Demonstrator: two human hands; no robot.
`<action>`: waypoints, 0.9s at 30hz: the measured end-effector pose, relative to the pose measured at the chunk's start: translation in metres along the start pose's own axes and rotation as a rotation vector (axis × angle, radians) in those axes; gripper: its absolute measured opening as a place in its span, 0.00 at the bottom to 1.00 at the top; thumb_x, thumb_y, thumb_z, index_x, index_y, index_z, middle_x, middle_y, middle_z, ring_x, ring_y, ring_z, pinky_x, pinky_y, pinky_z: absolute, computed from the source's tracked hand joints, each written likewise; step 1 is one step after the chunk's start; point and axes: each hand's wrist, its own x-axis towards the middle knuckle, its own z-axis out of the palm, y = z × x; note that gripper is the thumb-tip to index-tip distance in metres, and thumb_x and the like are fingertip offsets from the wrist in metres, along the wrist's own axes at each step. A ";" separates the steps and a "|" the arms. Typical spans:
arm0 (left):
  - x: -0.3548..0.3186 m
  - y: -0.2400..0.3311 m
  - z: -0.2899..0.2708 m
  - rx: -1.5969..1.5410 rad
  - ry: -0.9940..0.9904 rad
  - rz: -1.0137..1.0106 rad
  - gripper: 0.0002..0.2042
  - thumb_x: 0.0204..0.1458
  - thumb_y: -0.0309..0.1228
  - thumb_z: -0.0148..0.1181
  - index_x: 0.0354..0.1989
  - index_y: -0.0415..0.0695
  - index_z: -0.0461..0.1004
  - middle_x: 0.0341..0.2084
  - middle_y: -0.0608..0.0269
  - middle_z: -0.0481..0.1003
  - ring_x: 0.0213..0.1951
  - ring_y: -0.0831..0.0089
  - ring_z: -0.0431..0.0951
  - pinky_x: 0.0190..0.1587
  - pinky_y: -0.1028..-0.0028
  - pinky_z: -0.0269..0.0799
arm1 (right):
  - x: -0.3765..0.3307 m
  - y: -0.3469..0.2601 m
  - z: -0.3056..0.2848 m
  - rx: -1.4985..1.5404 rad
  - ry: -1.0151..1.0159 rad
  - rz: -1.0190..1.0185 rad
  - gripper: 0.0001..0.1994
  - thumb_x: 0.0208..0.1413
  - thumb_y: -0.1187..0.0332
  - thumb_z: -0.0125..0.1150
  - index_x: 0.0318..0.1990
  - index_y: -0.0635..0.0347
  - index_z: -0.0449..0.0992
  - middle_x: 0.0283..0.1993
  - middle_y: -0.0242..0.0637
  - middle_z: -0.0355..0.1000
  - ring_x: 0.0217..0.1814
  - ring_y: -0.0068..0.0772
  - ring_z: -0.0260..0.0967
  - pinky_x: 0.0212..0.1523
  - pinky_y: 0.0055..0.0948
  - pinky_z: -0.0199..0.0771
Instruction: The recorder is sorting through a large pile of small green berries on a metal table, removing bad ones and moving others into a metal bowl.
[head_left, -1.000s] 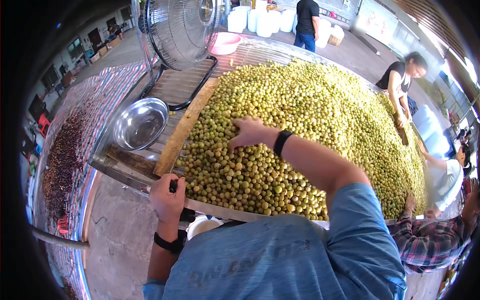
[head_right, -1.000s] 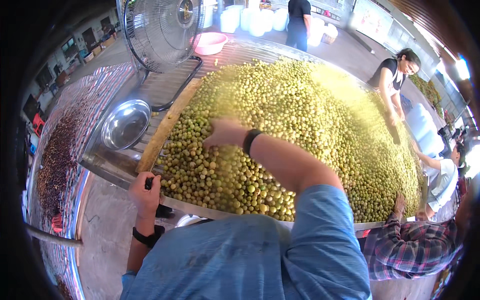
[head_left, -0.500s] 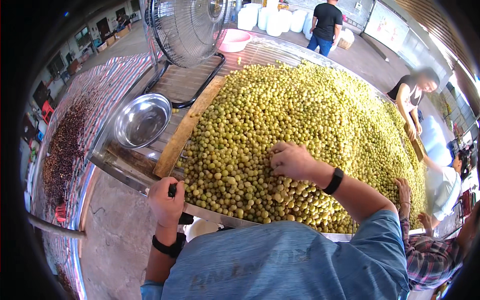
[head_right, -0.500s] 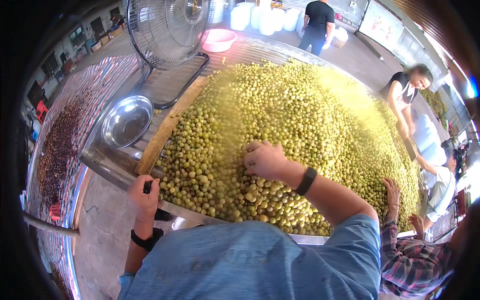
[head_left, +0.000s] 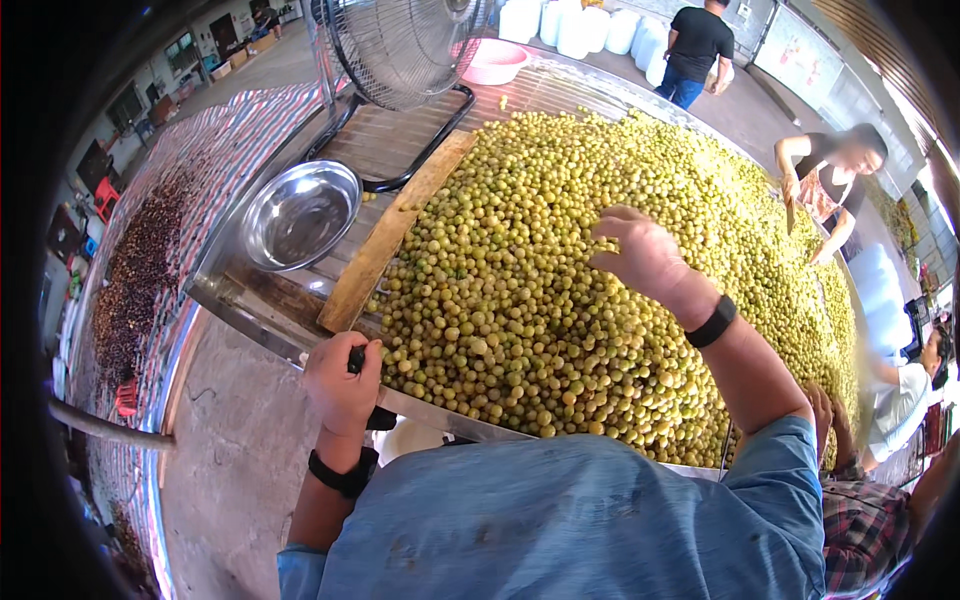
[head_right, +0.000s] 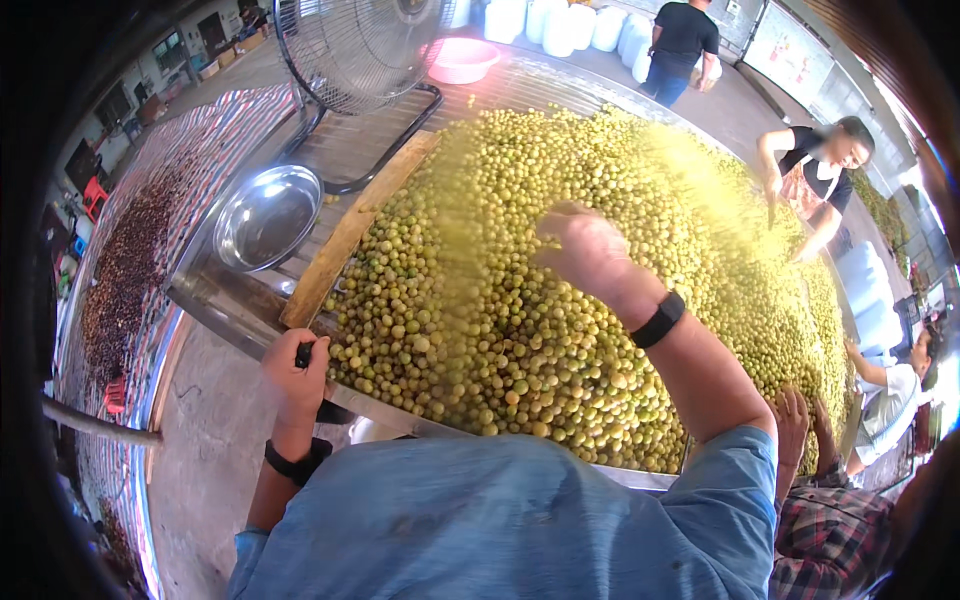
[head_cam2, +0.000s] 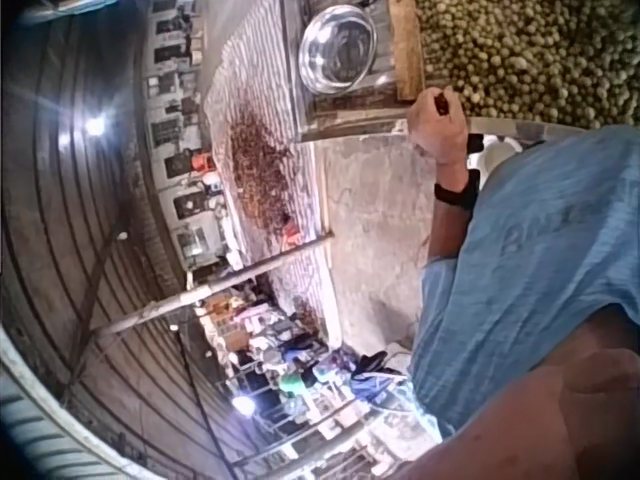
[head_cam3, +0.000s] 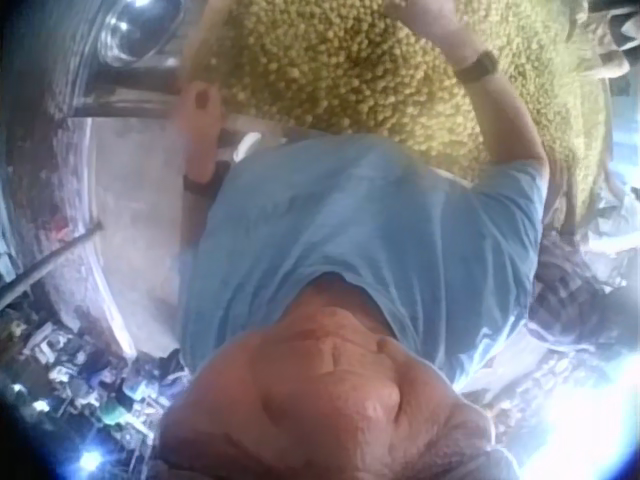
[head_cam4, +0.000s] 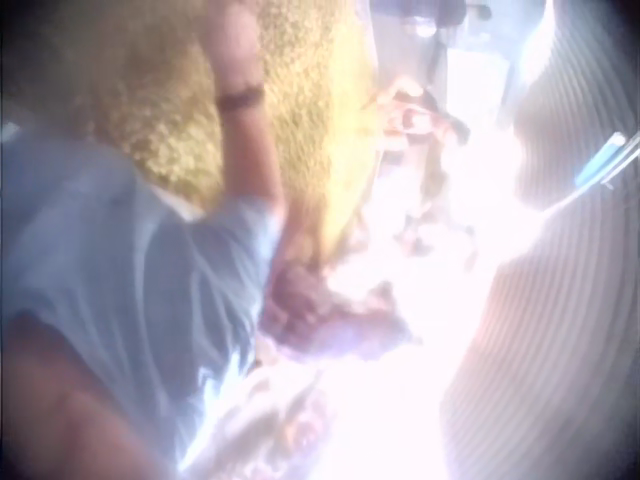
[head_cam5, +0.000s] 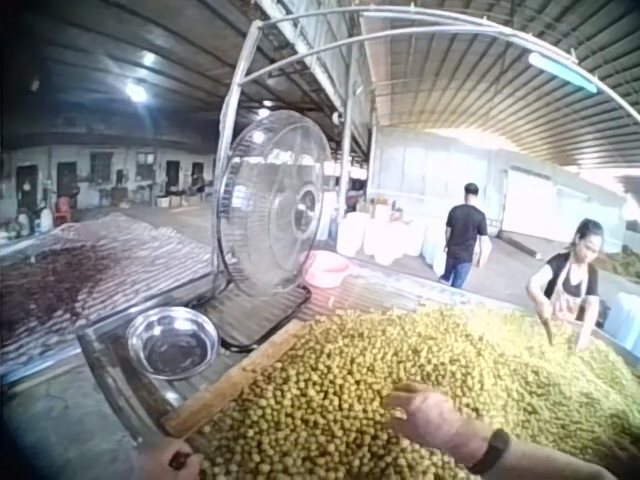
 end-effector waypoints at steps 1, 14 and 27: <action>0.000 0.000 -0.001 0.011 0.002 0.004 0.06 0.45 0.27 0.69 0.26 0.45 0.76 0.23 0.59 0.76 0.28 0.56 0.77 0.33 0.62 0.72 | 0.008 -0.016 0.001 0.047 -0.055 -0.029 0.15 0.59 0.62 0.65 0.53 0.50 0.80 0.57 0.37 0.75 0.56 0.35 0.74 0.60 0.32 0.76; -0.001 -0.002 0.003 -0.045 0.023 0.026 0.06 0.45 0.26 0.70 0.26 0.44 0.76 0.22 0.59 0.76 0.27 0.57 0.77 0.33 0.63 0.73 | 0.090 -0.112 0.112 0.099 -0.096 -0.500 0.07 0.57 0.71 0.61 0.43 0.55 0.78 0.39 0.41 0.78 0.40 0.46 0.78 0.42 0.41 0.79; 0.000 -0.005 0.007 -0.101 -0.005 0.007 0.06 0.46 0.24 0.69 0.27 0.42 0.75 0.23 0.57 0.76 0.27 0.55 0.76 0.33 0.62 0.71 | -0.003 -0.018 0.059 0.194 0.183 -0.088 0.11 0.62 0.74 0.52 0.26 0.61 0.72 0.18 0.30 0.67 0.19 0.23 0.65 0.20 0.26 0.70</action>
